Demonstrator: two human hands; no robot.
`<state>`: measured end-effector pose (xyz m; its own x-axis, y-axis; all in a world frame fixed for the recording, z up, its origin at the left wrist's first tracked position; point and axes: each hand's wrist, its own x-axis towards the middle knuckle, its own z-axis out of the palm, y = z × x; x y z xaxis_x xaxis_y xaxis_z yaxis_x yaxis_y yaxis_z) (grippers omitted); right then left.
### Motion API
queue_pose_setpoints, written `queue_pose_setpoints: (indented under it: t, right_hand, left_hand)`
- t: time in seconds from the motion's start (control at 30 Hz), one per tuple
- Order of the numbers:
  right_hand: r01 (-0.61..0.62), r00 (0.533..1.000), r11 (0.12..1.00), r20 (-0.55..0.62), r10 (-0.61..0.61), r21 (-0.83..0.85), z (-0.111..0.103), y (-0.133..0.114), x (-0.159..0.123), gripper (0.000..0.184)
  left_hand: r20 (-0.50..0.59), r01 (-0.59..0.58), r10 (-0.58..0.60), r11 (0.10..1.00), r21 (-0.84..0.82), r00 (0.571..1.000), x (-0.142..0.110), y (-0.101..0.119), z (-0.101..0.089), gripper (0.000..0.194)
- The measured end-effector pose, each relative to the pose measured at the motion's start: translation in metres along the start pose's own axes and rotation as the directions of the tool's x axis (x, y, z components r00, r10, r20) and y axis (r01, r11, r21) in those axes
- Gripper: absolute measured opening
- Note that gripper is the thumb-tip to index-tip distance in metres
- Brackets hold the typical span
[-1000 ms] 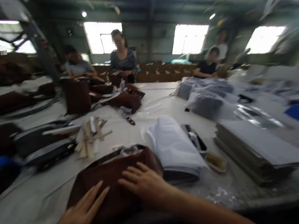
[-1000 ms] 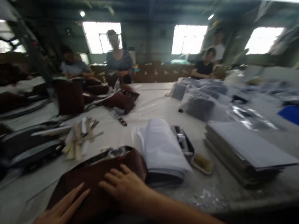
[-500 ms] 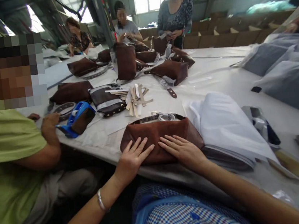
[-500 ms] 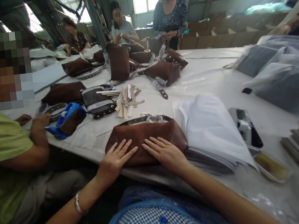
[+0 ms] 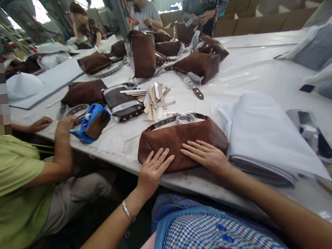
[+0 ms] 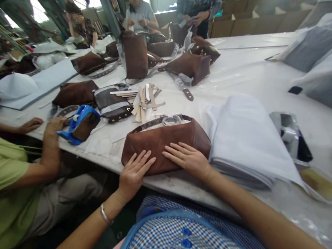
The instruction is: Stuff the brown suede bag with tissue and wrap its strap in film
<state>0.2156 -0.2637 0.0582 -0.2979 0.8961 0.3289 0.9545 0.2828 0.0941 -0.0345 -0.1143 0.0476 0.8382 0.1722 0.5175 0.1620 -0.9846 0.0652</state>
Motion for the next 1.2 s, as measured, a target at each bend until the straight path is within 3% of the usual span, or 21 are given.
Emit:
queue_pose_setpoints:
  t: [0.07, 0.2, 0.27, 0.37, 0.5, 0.63, 0.7, 0.77, 0.83, 0.9, 0.97, 1.03, 1.13, 1.2]
  right_hand:
    - [0.000, 0.998, 0.999, 0.064, -0.002, 0.044, -0.010, 0.005, 0.005, 0.055]
    - [-0.056, 0.983, 0.993, 0.181, 0.036, 0.107, -0.035, 0.020, 0.015, 0.060]
    - [-0.099, 0.979, 0.992, 0.187, 0.083, 0.081, -0.040, 0.026, 0.016, 0.064]
    - [-0.099, 0.985, 0.995, 0.146, 0.094, 0.028, -0.032, 0.028, 0.010, 0.067]
    - [-0.061, 0.998, 0.998, -0.015, 0.061, -0.029, -0.008, 0.019, -0.005, 0.059]
    - [-0.072, 0.991, 0.995, -0.117, 0.063, -0.067, 0.002, 0.014, -0.011, 0.055]
    - [-0.068, 0.992, 0.995, -0.113, 0.059, -0.079, 0.000, 0.014, -0.010, 0.057]
    - [-0.061, 0.994, 0.995, -0.093, 0.054, -0.073, -0.001, 0.016, -0.007, 0.059]
    - [-0.061, 0.995, 0.996, -0.077, 0.056, -0.059, -0.001, 0.017, -0.005, 0.060]
    - [-0.070, 0.996, 0.997, -0.066, 0.067, -0.044, 0.001, 0.018, -0.005, 0.060]
    - [-0.085, 0.996, 0.996, -0.043, 0.084, -0.018, -0.002, 0.017, -0.006, 0.062]
    - [-0.108, 0.994, 0.993, 0.017, 0.107, 0.037, -0.014, 0.014, -0.005, 0.067]
    - [-0.172, 0.975, 0.969, 0.173, 0.141, 0.178, -0.048, 0.010, 0.007, 0.073]
    - [-0.229, 0.961, 0.944, 0.211, 0.180, 0.237, -0.069, 0.010, 0.024, 0.072]
  left_hand:
    - [0.040, -0.001, 0.005, 0.997, -0.081, 0.999, 0.000, -0.010, -0.011, 0.057]
    - [0.113, 0.199, -0.187, 0.973, -0.113, 0.976, 0.003, -0.024, -0.032, 0.055]
    - [0.116, 0.233, -0.221, 0.966, -0.108, 0.968, 0.003, -0.026, -0.035, 0.049]
    - [0.079, 0.161, -0.155, 0.985, -0.069, 0.985, 0.000, -0.028, -0.028, 0.046]
    - [-0.076, 0.019, -0.018, 1.000, 0.012, 0.997, -0.012, -0.032, -0.006, 0.053]
    - [-0.128, 0.031, -0.029, 0.999, 0.014, 0.991, -0.018, -0.030, -0.003, 0.057]
    - [-0.040, 0.086, -0.087, 0.996, -0.035, 0.995, -0.012, -0.025, -0.018, 0.052]
    - [0.114, 0.139, -0.129, 0.987, -0.084, 0.985, 0.001, -0.019, -0.041, 0.050]
    - [0.258, 0.164, -0.126, 0.978, -0.128, 0.958, 0.023, -0.014, -0.063, 0.054]
    - [0.298, 0.172, -0.115, 0.970, -0.172, 0.948, 0.050, -0.010, -0.073, 0.047]
    - [0.248, 0.158, -0.113, 0.972, -0.173, 0.962, 0.076, -0.007, -0.064, 0.045]
    - [0.220, 0.117, -0.090, 0.987, -0.114, 0.971, 0.092, -0.005, -0.042, 0.050]
    - [0.260, 0.078, -0.070, 0.997, -0.020, 0.963, 0.093, -0.003, -0.008, 0.059]
    - [0.257, 0.084, -0.086, 0.996, 0.020, 0.963, 0.084, -0.001, 0.004, 0.061]
